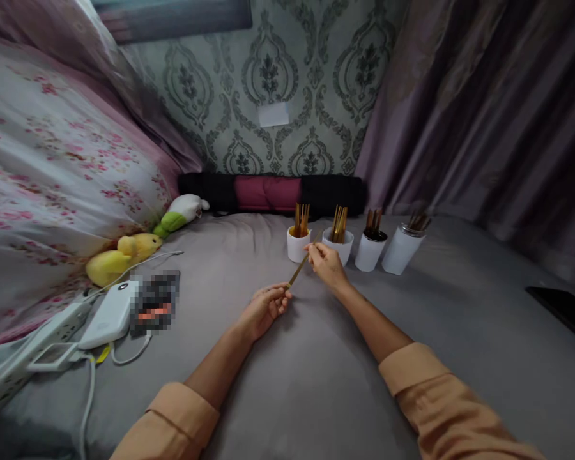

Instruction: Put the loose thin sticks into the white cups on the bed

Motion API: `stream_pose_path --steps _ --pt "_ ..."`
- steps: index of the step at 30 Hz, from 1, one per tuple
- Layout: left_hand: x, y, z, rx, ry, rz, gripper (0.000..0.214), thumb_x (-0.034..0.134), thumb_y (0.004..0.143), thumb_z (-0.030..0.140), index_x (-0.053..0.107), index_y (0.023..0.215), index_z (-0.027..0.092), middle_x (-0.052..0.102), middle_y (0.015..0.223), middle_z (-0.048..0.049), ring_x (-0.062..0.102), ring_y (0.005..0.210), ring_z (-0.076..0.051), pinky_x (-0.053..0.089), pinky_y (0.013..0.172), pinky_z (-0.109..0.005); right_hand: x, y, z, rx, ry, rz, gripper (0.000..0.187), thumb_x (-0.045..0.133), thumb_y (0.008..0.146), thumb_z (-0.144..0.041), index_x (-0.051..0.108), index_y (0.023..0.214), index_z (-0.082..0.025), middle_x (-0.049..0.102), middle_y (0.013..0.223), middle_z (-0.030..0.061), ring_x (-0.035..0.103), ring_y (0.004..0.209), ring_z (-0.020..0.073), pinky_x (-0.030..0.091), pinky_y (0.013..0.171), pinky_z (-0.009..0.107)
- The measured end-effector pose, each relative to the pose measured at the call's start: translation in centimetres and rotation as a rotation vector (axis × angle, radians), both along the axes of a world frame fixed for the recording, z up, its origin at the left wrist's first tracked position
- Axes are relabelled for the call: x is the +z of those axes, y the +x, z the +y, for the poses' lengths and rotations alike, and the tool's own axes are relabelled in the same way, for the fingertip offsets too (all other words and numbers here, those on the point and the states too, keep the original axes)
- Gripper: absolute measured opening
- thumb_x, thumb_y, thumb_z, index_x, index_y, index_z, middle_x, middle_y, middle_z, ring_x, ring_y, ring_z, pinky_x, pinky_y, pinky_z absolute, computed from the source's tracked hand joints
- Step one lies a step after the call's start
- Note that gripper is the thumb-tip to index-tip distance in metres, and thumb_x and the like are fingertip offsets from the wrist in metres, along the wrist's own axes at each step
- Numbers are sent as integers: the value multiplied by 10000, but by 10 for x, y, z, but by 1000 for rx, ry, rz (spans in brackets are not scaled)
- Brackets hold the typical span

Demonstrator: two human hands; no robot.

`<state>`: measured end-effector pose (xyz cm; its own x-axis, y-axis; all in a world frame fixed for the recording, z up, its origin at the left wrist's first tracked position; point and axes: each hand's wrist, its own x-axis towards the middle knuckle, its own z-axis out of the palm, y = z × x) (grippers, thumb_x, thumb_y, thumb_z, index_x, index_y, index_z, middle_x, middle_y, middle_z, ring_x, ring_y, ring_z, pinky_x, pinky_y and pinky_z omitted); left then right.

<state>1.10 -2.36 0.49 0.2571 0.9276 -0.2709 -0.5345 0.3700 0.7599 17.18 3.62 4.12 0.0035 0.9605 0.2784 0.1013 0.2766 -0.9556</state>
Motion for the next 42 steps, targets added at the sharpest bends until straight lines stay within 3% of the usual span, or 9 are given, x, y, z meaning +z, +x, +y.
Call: stream_pose_path --steps 9,18,35,42 --pt "0 -1 1 -10 -24 9 186 519 725 73 548 909 79 580 688 -55 495 517 -68 373 474 -185 21 19 11 -142 25 38 379 499 772 -510 594 813 -146 527 569 -12 382 358 40 282 309 166" --pt "-2 -1 3 -7 -24 -4 217 532 712 72 534 928 89 585 684 -50 500 515 -71 374 478 -187 31 23 15 -220 13 25 338 570 742 -476 587 750 -138 571 558 7 407 349 40 296 303 164" --pt "-6 -5 7 4 -51 -92 224 549 718 83 533 941 93 585 709 -48 520 540 -75 397 505 -194 48 18 17 -129 -13 -28 237 617 735 -369 583 731 -135 602 611 23 431 383 38 309 310 154" --pt "-5 -9 9 5 -113 -162 149 589 734 154 559 866 93 586 710 -45 518 544 -62 399 492 -172 64 22 20 -134 13 -27 212 609 753 -338 574 713 -133 592 601 20 427 381 36 307 311 158"
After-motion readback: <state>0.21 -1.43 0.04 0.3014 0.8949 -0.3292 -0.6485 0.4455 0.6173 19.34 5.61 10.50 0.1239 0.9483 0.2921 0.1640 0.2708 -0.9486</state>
